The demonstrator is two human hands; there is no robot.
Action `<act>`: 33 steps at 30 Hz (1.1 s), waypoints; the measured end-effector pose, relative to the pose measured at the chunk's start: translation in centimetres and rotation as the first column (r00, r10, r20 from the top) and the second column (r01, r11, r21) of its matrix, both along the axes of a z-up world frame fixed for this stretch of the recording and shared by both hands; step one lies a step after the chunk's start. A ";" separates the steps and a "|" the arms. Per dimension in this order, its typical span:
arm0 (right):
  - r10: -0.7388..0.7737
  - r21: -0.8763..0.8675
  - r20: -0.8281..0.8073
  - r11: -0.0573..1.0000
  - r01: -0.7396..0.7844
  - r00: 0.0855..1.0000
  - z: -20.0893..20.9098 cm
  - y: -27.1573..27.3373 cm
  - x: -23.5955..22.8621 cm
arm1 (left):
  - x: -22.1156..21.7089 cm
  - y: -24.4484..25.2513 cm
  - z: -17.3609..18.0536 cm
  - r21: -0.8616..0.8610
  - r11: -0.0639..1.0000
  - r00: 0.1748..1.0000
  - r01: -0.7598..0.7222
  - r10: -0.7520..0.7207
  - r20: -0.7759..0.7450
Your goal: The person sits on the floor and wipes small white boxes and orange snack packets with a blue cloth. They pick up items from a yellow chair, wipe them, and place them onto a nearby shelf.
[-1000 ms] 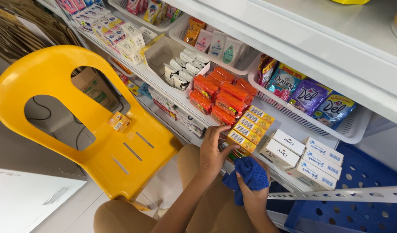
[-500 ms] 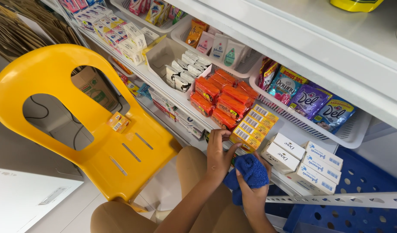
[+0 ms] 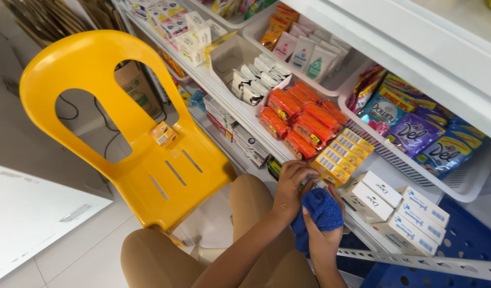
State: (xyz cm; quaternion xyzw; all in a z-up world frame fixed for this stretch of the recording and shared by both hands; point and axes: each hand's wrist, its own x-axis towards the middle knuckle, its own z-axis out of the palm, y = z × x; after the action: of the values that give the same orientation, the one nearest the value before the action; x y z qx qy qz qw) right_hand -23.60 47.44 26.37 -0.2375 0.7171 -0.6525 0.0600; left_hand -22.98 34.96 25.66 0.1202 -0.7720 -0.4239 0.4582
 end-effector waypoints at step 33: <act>0.796 0.215 0.289 0.487 -0.846 0.532 -18.0 -39.9 5.5 | 20.8 -28.0 -16.0 0.333 0.535 0.625 -0.777 0.591 0.509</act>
State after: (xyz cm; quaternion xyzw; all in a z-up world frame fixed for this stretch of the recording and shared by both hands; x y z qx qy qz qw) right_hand -18.06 7.53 8.33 -0.4877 0.6070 -0.4298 0.4571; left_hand -2.16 6.93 9.65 0.6076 -0.5780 -0.3717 0.3983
